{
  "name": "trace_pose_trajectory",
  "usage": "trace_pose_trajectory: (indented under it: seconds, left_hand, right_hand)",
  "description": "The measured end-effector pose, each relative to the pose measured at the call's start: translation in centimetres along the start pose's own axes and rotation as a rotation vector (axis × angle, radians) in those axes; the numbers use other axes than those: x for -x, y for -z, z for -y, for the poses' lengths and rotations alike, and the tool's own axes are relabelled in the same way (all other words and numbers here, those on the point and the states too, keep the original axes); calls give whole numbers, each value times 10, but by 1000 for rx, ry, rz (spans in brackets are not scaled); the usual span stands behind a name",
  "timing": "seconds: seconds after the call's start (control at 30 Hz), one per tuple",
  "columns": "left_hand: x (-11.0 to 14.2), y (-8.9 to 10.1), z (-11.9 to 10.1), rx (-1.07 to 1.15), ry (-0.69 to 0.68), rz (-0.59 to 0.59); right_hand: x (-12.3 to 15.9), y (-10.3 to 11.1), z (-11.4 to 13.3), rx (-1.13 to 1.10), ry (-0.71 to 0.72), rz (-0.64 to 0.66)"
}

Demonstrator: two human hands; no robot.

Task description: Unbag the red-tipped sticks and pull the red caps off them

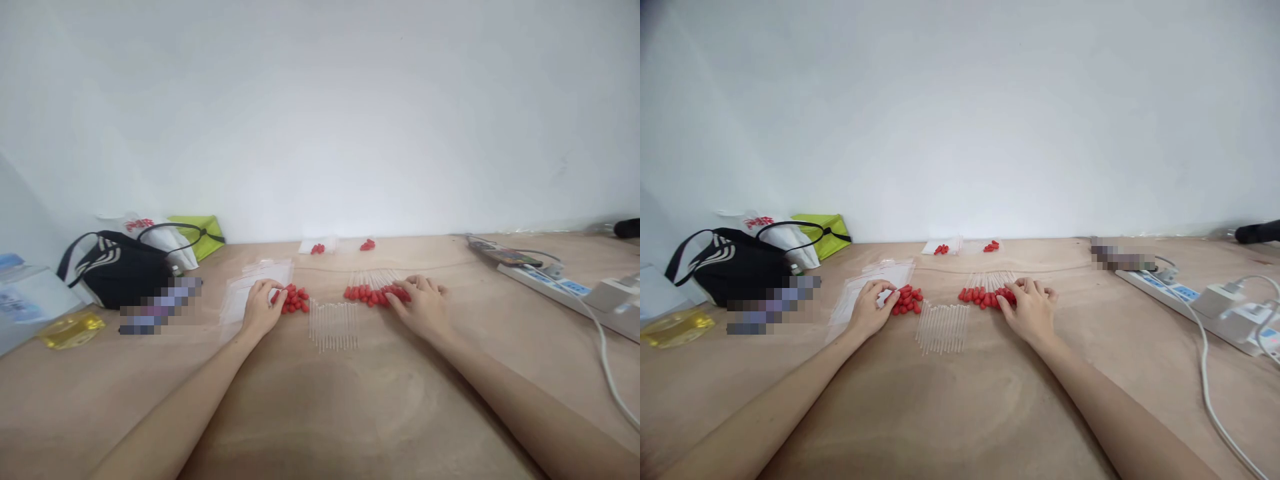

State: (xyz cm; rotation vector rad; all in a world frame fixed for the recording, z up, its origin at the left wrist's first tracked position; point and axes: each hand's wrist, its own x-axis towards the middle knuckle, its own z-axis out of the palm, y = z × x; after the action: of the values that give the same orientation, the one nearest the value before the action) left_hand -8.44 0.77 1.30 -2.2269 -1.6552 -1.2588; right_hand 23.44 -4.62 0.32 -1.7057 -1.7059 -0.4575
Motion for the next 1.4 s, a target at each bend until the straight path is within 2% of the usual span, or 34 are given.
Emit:
trace_pose_trajectory:
  seconds: [0.23, 0.37, 0.5, 0.6, 0.67, 0.77, 0.9, 0.97, 1.07, 1.2, 1.4]
  left_hand:
    - [2, 0, -4, -18, -15, 21]
    - [1, 1, -5, -30, -29, 25]
    - [1, 2, -7, -69, -69, -16]
    - [5, 3, -16, -103, -143, -79]
    - [8, 2, -25, -104, -209, -93]
    - [15, -1, -41, -79, -334, -41]
    - [23, -6, -59, -77, -508, 81]
    - [27, -7, -67, -72, -573, 117]
    - [34, -6, -77, -70, -669, 157]
    - [40, -7, -86, -96, -721, 161]
    - [40, -14, -88, -92, -714, 93]
  right_hand:
    - [-3, -4, -12, -12, 152, 102]
    - [-3, -8, -17, -41, 190, 110]
    - [-3, -10, -20, -153, 154, 7]
    - [-4, -7, -17, -380, 79, -112]
    - [-3, -3, -12, -561, 39, -137]
    - [3, 2, 2, -780, 17, -49]
    - [16, 5, 24, -924, 144, 127]
    - [22, 6, 34, -906, 226, 190]
    - [28, 7, 43, -837, 303, 218]
    - [32, 5, 44, -733, 311, 187]
    - [31, 4, 45, -445, 465, 109]
